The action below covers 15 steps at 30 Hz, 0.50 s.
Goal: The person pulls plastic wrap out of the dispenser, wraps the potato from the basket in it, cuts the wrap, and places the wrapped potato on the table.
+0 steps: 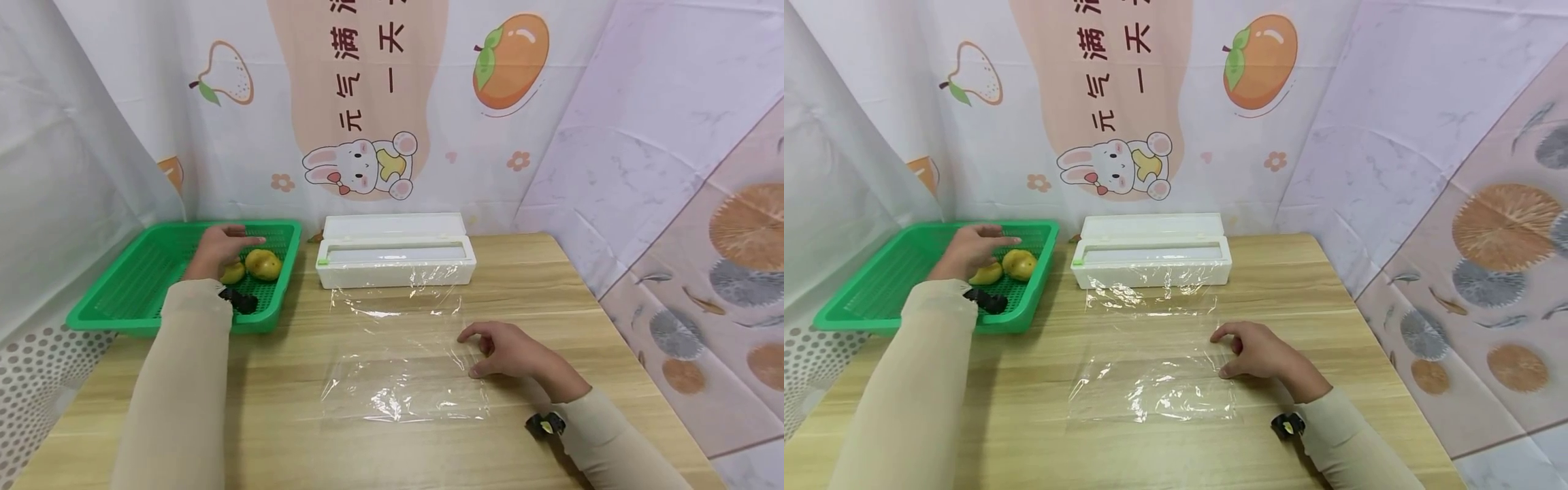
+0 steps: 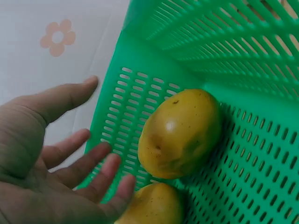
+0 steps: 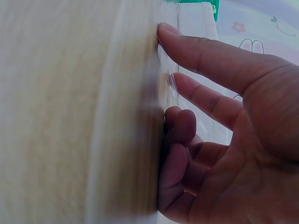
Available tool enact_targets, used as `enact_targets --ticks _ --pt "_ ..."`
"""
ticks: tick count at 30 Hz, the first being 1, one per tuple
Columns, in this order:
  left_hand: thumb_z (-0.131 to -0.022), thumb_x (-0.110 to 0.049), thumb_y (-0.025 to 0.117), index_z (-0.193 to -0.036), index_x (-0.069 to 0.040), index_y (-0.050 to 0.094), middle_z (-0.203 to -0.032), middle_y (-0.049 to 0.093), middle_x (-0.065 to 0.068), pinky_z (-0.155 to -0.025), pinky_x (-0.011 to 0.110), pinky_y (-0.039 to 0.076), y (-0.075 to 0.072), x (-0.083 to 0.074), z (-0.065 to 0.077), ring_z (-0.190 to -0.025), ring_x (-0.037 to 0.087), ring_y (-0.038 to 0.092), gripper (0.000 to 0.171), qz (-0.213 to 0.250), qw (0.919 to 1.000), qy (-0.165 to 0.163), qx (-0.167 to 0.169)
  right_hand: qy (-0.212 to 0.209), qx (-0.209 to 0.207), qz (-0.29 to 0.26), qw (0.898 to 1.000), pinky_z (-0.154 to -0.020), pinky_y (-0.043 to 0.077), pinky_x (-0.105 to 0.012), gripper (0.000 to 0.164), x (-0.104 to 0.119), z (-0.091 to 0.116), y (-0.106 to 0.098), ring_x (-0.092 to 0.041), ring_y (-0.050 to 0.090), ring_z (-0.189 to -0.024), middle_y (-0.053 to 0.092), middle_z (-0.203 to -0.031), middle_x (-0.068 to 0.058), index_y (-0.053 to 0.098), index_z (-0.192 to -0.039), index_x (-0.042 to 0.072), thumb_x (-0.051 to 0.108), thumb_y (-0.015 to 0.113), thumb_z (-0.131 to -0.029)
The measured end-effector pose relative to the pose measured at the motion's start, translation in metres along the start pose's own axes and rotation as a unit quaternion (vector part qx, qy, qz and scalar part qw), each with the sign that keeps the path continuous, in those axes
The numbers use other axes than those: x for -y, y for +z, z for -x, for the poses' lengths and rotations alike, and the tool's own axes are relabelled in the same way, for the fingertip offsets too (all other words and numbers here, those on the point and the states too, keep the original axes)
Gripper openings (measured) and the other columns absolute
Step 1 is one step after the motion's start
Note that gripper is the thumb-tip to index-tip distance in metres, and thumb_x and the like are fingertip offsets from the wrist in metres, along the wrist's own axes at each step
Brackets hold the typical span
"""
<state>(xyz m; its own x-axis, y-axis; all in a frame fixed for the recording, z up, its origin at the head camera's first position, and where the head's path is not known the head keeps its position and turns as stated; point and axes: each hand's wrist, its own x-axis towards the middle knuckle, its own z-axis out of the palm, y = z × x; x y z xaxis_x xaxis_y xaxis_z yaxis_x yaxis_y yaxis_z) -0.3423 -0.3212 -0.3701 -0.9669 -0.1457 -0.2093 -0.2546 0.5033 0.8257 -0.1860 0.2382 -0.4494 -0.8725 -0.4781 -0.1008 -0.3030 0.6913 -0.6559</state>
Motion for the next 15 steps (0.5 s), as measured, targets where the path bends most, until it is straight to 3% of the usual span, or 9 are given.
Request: enact_targets --ticks 6,10,15 --pt "-0.091 -0.047 0.079 -0.165 -0.008 0.021 -0.173 0.012 0.018 -0.119 0.054 0.038 0.0004 0.0057 -0.0054 -0.153 0.044 0.028 0.102 0.003 0.9986 -0.029 0.044 0.002 -0.003 0.001 1.0 -0.066 0.043 -0.026 0.053 0.0006 -0.0005 -0.0009 -0.015 0.05 -0.073 0.057 -0.08 -0.006 0.072 -0.119 0.018 0.018 0.095 -0.072" --pt "-0.094 -0.039 0.077 -0.165 -0.008 0.021 -0.172 0.014 0.019 -0.119 0.054 0.038 0.0005 0.0086 -0.0044 -0.152 0.045 0.03 0.096 -0.01 0.9965 -0.037 0.074 0.003 0.0 0.0 1.0 -0.066 0.043 -0.026 0.053 0.0004 -0.001 -0.0002 -0.015 0.05 -0.073 0.057 -0.08 -0.005 0.072 -0.119 0.018 0.019 0.095 -0.072" --pt "-0.096 -0.033 0.075 -0.162 -0.005 0.03 -0.17 0.021 0.023 -0.119 0.055 0.038 -0.0009 0.0105 -0.0025 -0.15 0.047 0.033 0.085 -0.058 0.9932 -0.031 0.097 0.007 0.001 -0.001 1.0 -0.066 0.043 -0.026 0.053 0.0002 -0.001 0.0009 -0.014 0.05 -0.073 0.057 -0.08 -0.005 0.072 -0.119 0.018 0.019 0.095 -0.072"
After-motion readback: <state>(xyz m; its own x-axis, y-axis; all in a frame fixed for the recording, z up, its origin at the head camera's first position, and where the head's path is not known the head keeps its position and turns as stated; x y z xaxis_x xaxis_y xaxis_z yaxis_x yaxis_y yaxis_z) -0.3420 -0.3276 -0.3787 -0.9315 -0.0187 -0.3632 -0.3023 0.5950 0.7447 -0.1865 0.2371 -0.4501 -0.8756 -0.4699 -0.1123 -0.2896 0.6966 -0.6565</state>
